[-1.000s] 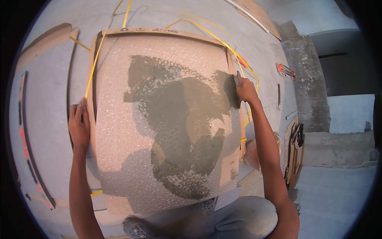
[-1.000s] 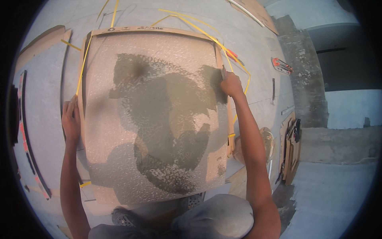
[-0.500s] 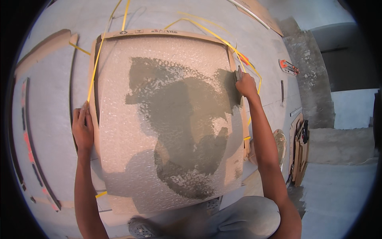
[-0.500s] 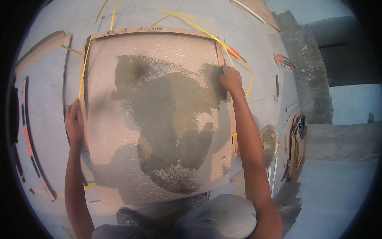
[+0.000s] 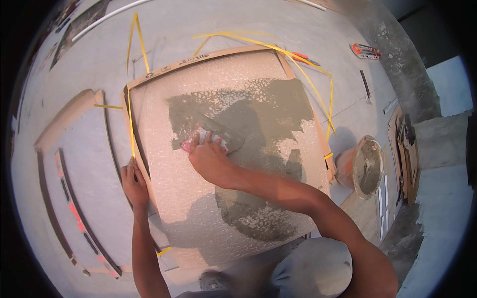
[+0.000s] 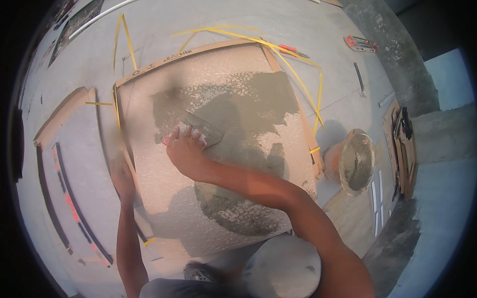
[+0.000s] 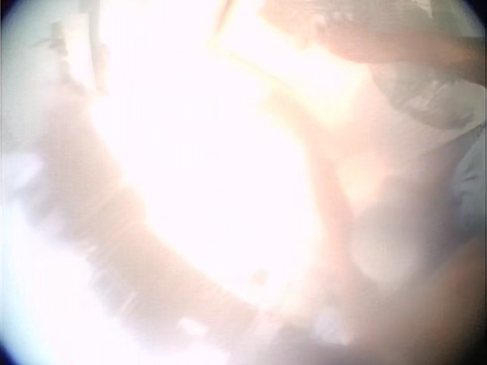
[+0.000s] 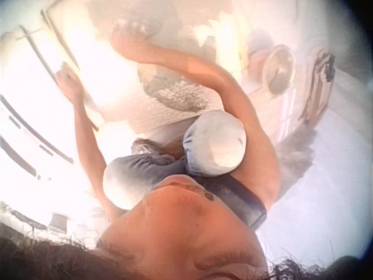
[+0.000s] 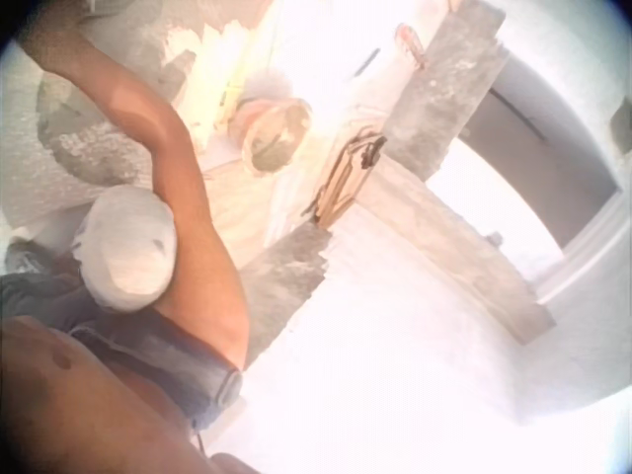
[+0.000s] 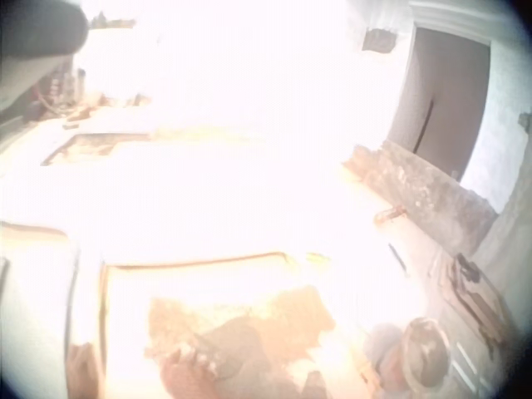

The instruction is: The person scoops adhesive from a bucket using a trowel and spreads it onto a large tile laid on the floor. They repeatedly dip the trowel into the bucket and apply the adhesive in a spreading motion across the tile surface.

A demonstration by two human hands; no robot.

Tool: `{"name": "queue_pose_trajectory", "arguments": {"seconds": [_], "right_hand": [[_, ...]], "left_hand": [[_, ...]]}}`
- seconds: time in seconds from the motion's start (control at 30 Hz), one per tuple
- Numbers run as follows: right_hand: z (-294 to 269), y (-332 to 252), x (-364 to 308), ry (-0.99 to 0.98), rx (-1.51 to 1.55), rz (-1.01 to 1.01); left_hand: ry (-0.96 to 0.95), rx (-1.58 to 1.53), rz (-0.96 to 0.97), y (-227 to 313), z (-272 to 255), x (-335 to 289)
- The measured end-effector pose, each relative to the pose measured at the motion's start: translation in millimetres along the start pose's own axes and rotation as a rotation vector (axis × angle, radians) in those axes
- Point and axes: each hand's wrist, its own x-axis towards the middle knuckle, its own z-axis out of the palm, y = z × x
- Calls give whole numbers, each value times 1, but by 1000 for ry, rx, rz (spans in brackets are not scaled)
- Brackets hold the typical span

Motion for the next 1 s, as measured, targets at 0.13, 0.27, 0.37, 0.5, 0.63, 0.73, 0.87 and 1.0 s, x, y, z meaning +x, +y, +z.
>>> {"name": "queue_pose_trajectory", "arguments": {"seconds": [0.13, 0.27, 0.37, 0.5, 0.63, 0.73, 0.87, 1.0], "right_hand": [[-16, 7, -51, 92, 155, -62], [-2, 36, -27, 326, 112, -161], [40, 14, -10, 287, 30, -211], [34, -27, -42, 48, -6, -263], [26, -45, -122, -99, 51, -333], [28, -58, -171, -152, 96, -339], [12, -74, -208, -187, 152, -387], [-43, -57, -223, 109, 654, -299]], "left_hand": [[-2, 52, -7, 9, -6, 1], [23, 48, 57, 11, -4, 4], [38, 49, 73, 6, -1, 3], [-19, 16, -32, 2, -6, -2], [71, 67, 105, 1, -1, -1], [62, 39, 127, 2, 0, -1], [-23, -3, 102, -12, -1, -5], [-143, -9, 122, -35, -10, -16]]}}
